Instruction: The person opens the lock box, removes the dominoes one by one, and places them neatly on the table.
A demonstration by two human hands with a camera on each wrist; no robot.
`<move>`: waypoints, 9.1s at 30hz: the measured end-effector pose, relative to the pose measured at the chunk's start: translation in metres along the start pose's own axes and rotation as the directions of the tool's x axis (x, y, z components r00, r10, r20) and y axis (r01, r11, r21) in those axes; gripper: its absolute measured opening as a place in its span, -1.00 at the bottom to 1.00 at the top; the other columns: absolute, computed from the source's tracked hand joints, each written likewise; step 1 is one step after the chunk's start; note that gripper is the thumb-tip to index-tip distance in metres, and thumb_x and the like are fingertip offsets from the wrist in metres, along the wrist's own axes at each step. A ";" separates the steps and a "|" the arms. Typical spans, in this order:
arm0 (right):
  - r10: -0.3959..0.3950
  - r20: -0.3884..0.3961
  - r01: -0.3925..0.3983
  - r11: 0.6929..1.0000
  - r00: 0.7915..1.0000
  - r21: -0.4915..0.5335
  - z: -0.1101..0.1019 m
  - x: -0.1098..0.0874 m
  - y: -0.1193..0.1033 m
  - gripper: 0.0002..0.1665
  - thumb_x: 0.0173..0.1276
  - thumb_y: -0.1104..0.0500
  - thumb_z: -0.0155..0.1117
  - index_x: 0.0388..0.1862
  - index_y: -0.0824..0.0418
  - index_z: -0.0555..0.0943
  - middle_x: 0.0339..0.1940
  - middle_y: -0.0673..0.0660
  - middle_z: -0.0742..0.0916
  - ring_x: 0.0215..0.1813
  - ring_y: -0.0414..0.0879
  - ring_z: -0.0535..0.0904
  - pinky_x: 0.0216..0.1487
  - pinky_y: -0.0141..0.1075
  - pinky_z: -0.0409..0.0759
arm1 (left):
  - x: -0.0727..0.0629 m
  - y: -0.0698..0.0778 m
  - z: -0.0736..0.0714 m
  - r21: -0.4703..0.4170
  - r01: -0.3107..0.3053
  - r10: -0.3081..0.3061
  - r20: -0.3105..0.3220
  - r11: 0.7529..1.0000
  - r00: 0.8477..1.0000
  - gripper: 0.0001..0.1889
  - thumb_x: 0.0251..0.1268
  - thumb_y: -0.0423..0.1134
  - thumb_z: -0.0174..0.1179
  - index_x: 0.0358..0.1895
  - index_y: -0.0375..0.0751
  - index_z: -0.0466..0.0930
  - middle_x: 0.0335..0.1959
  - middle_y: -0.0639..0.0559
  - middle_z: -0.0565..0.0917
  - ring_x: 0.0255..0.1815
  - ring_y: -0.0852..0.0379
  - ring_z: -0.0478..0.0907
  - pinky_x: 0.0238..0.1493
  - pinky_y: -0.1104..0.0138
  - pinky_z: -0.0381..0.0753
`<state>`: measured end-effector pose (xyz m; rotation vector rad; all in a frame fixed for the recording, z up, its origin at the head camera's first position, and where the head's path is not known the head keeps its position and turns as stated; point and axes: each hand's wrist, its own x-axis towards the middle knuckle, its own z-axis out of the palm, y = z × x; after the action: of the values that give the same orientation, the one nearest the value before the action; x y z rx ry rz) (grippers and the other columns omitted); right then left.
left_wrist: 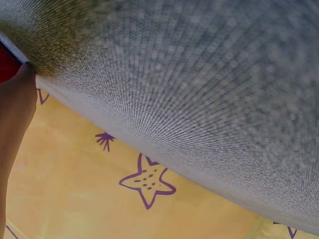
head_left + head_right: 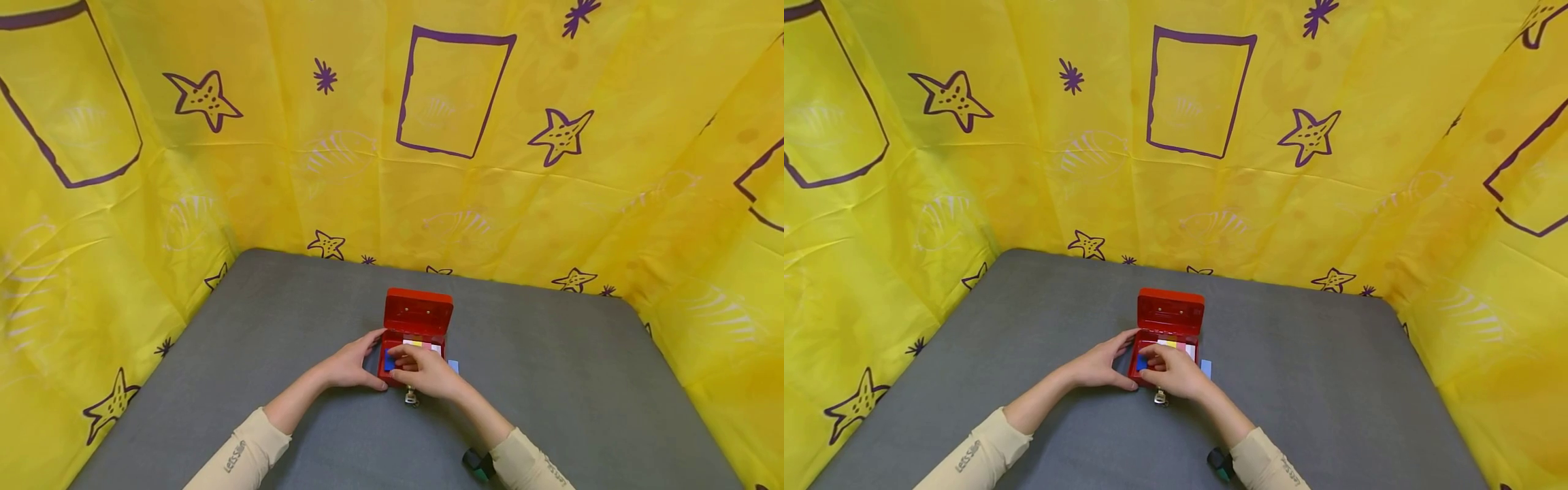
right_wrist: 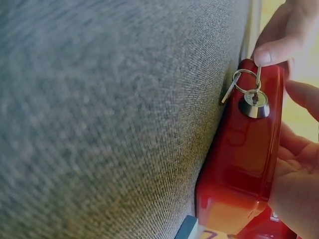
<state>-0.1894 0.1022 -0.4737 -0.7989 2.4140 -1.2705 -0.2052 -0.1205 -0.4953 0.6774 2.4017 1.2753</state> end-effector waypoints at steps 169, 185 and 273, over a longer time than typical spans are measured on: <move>0.279 -0.341 -0.232 0.957 0.898 0.171 -0.057 -0.074 0.041 -0.41 0.18 0.16 0.48 0.20 0.17 0.56 0.07 0.08 0.68 0.03 -0.02 0.63 0.01 -0.28 0.64 | 0.002 0.001 0.004 -0.026 0.056 -0.056 0.002 0.998 0.998 0.08 -0.10 -0.14 0.53 0.51 -0.19 0.04 0.46 -0.14 0.25 0.41 -0.12 0.26 0.38 0.06 0.30; 0.242 -0.359 -0.214 0.970 0.901 0.115 -0.067 -0.091 0.060 -0.43 0.18 0.15 0.49 0.17 0.26 0.57 0.08 0.14 0.69 0.01 -0.03 0.64 -0.04 -0.44 0.58 | 0.001 0.002 0.003 -0.033 0.079 -0.079 0.004 0.996 0.997 0.07 -0.10 -0.15 0.53 0.51 -0.18 0.04 0.45 -0.13 0.26 0.40 -0.13 0.26 0.36 0.05 0.31; 0.151 -0.339 -0.186 0.980 0.929 -0.074 -0.068 -0.093 0.066 -0.43 0.11 0.27 0.51 0.13 0.30 0.58 0.05 0.19 0.68 -0.01 0.06 0.63 0.00 -0.16 0.65 | 0.001 0.002 0.003 -0.017 0.072 -0.072 -0.004 0.997 0.997 0.08 -0.09 -0.11 0.52 0.51 -0.17 0.04 0.47 -0.14 0.23 0.40 -0.17 0.27 0.33 0.03 0.35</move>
<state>-0.1702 0.2325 -0.4890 -0.4136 2.7642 -1.3063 -0.2040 -0.1174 -0.4953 0.5778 2.3938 1.2676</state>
